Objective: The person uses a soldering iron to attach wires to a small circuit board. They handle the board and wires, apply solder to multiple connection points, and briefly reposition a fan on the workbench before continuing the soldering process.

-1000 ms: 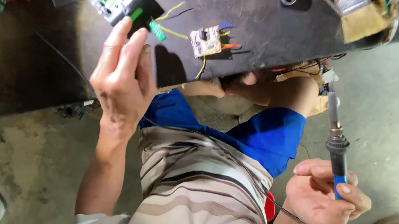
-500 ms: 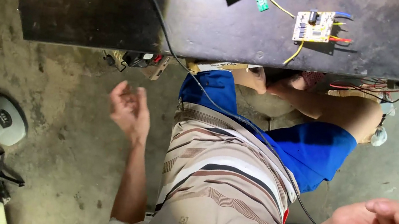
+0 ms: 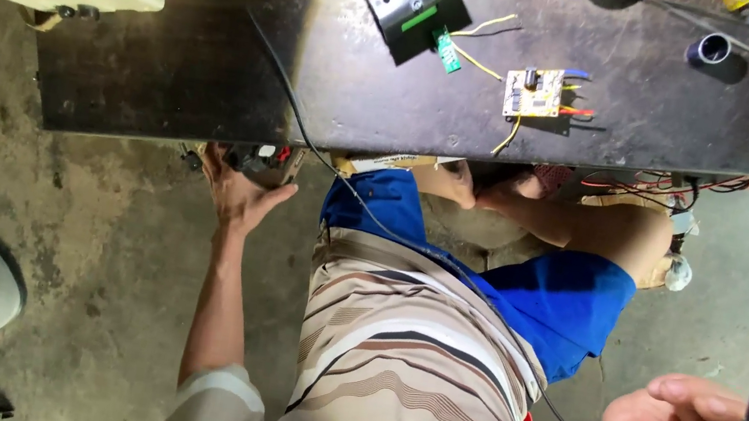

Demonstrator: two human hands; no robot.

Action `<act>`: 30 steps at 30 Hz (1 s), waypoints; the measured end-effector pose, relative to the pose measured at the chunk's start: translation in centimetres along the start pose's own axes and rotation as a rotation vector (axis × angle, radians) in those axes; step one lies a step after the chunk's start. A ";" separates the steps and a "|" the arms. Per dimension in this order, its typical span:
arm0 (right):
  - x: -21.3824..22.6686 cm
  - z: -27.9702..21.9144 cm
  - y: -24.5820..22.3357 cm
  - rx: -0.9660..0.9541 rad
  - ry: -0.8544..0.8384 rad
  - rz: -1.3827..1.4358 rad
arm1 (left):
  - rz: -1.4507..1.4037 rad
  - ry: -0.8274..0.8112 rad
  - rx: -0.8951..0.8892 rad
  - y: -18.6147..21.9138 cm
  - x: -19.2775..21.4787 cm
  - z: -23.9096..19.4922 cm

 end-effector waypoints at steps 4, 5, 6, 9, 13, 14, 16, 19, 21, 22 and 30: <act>-1.6 -0.2 -0.4 0.083 -0.116 0.035 | -0.134 0.109 0.263 1.5 -0.2 -3.0; -2.3 -0.3 -0.8 0.088 -0.153 0.037 | -0.122 0.156 0.286 1.3 -0.7 -4.0; -3.2 -0.4 -1.0 0.091 -0.151 0.035 | -0.124 0.154 0.283 0.8 -1.2 -4.0; -5.2 -0.9 -1.4 0.139 -0.214 0.043 | -0.079 0.306 -0.032 0.4 -2.0 -3.9; -5.8 -1.2 -1.6 0.017 -0.277 0.083 | -0.283 0.160 0.171 0.1 -1.8 -3.7; -6.2 -1.2 -1.8 0.049 -0.279 0.051 | -0.415 0.083 0.246 -0.4 -1.8 -3.7; -5.7 -1.1 -1.3 -0.011 -0.261 0.091 | -0.654 0.090 0.440 0.7 0.3 -4.2; -5.7 -1.1 -0.8 -0.061 -0.250 0.124 | -0.964 0.112 0.585 -0.3 0.8 -5.8; -5.6 -1.1 -0.7 -0.051 -0.260 0.116 | -1.036 0.128 0.540 -1.8 0.1 -8.0; -5.6 -1.0 -0.6 -0.039 -0.253 0.108 | -1.134 0.120 0.525 -2.5 -0.4 -9.4; -6.7 -1.3 -0.9 0.010 -0.267 0.071 | -1.248 -0.005 0.238 -3.7 4.3 -20.1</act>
Point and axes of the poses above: each hand's wrist, its own z-axis towards the middle knuckle, its own x-axis out of the back of the hand, y = z × x, the point moved 1 cm from there along z, towards the middle knuckle, and after that the axes turned 1 degree about z, right-handed, at the moved point
